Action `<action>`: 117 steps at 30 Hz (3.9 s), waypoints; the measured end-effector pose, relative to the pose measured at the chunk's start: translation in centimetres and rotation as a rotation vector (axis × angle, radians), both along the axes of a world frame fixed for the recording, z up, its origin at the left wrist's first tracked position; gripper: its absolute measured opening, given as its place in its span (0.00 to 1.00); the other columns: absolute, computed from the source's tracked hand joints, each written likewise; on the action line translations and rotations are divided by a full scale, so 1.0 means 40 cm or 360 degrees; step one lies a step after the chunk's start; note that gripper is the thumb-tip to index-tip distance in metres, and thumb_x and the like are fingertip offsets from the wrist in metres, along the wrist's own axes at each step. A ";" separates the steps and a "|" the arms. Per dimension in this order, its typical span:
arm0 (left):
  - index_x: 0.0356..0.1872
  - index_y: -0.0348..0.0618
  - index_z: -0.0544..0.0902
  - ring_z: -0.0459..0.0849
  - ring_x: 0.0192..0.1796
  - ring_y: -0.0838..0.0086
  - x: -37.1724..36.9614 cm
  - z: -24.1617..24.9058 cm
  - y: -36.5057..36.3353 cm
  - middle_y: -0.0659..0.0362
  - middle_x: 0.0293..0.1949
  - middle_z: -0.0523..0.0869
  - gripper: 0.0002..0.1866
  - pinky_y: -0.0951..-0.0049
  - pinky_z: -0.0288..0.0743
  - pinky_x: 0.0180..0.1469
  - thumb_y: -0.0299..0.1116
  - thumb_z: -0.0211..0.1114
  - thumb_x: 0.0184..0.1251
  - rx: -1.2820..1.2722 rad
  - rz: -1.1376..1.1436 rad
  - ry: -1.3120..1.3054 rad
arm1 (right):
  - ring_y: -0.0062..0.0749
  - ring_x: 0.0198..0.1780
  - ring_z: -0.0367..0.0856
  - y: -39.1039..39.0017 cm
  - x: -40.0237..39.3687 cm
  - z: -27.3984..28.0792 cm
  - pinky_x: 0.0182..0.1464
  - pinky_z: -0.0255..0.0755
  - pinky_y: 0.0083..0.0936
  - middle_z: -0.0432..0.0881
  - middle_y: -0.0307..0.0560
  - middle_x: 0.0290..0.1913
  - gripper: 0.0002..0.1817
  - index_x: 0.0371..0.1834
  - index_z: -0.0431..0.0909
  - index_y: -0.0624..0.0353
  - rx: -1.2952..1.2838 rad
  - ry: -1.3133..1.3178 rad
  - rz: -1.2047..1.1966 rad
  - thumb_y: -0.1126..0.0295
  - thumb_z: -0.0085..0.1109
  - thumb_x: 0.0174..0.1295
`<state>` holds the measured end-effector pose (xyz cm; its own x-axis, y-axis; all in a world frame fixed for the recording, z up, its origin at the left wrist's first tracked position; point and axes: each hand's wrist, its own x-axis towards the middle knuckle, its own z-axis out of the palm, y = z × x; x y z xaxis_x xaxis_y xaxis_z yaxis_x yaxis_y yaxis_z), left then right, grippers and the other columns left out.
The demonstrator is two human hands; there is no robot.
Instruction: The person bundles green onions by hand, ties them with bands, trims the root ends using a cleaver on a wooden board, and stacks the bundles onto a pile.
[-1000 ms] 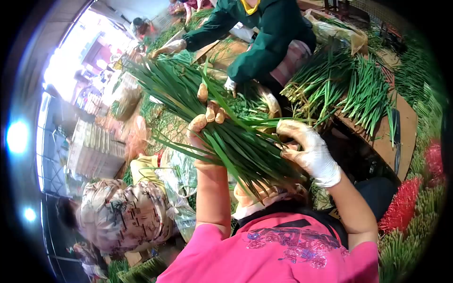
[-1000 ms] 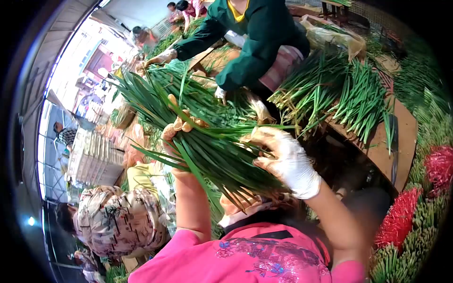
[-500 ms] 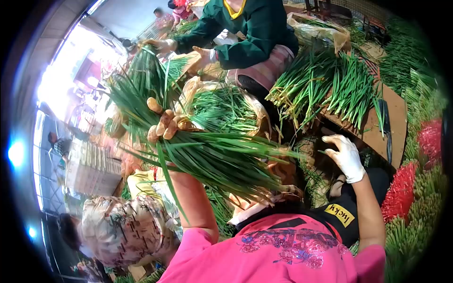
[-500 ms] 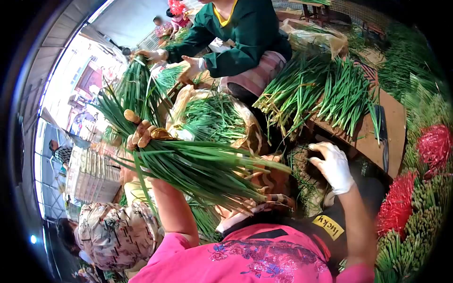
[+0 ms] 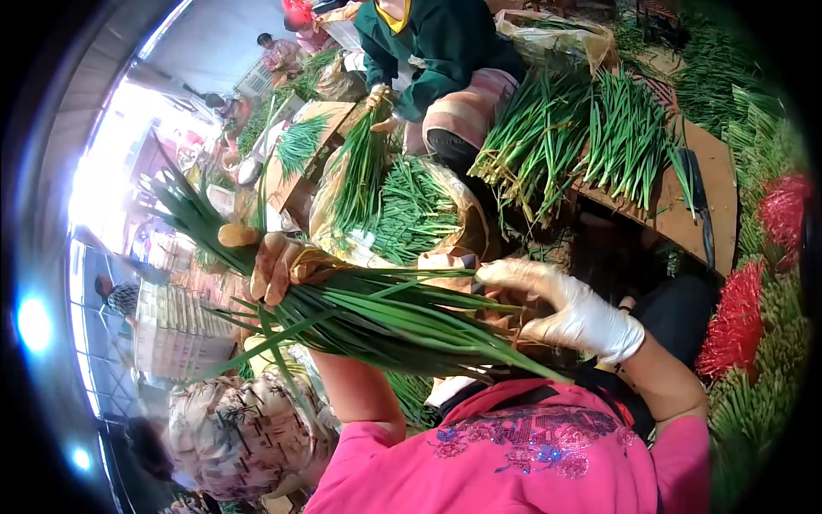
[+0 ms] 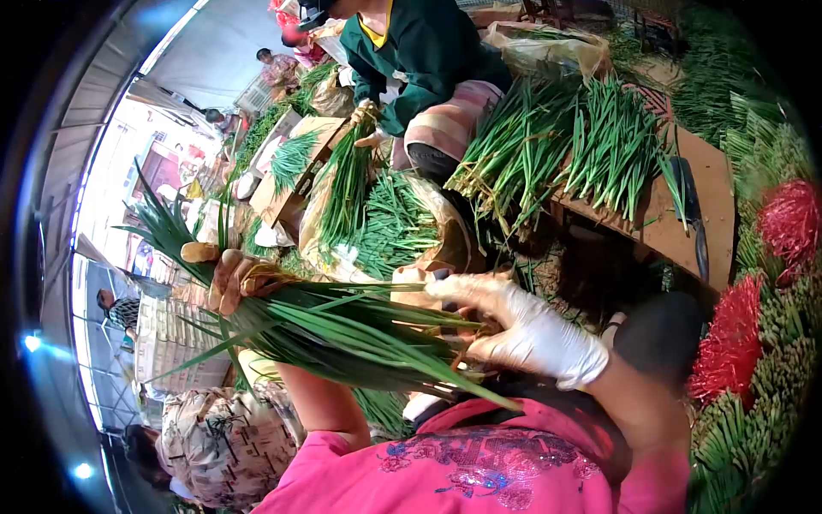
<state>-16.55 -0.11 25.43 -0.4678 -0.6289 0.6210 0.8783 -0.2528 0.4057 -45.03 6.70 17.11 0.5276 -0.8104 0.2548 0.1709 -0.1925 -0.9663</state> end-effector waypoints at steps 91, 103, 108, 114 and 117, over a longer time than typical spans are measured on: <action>0.43 0.37 0.76 0.80 0.32 0.73 -0.293 -0.137 -0.073 0.59 0.31 0.81 0.16 0.75 0.76 0.37 0.24 0.65 0.51 0.0315 0.1099 -0.1148 | 0.24 0.28 0.78 -0.235 0.064 0.224 0.31 0.71 0.20 0.81 0.45 0.31 0.06 0.33 0.80 0.67 -0.0569 0.0167 -0.0778 0.76 0.61 0.53; 0.44 0.35 0.79 0.78 0.26 0.72 -0.311 -0.132 -0.053 0.59 0.27 0.79 0.19 0.73 0.72 0.28 0.25 0.66 0.47 0.0189 0.0892 -0.0930 | 0.14 0.19 0.66 -0.188 -0.039 0.234 0.18 0.57 0.11 0.70 0.30 0.21 0.13 0.29 0.72 0.53 0.0206 -0.0837 -0.0919 0.58 0.49 0.68; 0.38 0.34 0.75 0.77 0.26 0.66 -0.258 -0.230 -0.148 0.55 0.23 0.75 0.13 0.65 0.76 0.32 0.29 0.63 0.53 0.0098 0.1153 -0.1019 | 0.17 0.18 0.60 -0.127 -0.292 0.355 0.18 0.60 0.14 0.66 0.38 0.21 0.05 0.33 0.66 0.63 0.0035 -0.1848 -0.0400 0.74 0.51 0.62; 0.31 0.39 0.76 0.76 0.29 0.62 -0.195 -0.244 -0.203 0.56 0.24 0.73 0.10 0.65 0.75 0.30 0.35 0.63 0.57 0.0467 0.1069 -0.0739 | 0.19 0.23 0.63 0.001 -0.614 0.305 0.27 0.62 0.16 0.67 0.40 0.23 0.08 0.30 0.64 0.59 -0.0435 -0.1087 -0.0448 0.71 0.45 0.69; 0.34 0.38 0.77 0.77 0.30 0.65 -0.183 -0.246 -0.238 0.57 0.28 0.76 0.12 0.65 0.77 0.32 0.37 0.64 0.58 0.0521 0.1015 -0.0650 | 0.25 0.37 0.75 -0.022 -0.534 0.235 0.38 0.70 0.19 0.77 0.45 0.35 0.10 0.46 0.71 0.62 0.0076 0.0804 -0.2129 0.73 0.53 0.63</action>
<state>-23.86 -9.64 15.57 -0.1090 -0.9698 0.2182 0.6924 0.0834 0.7166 -66.38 5.82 26.52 -0.6022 -0.7638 0.2322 -0.4683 0.1024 -0.8776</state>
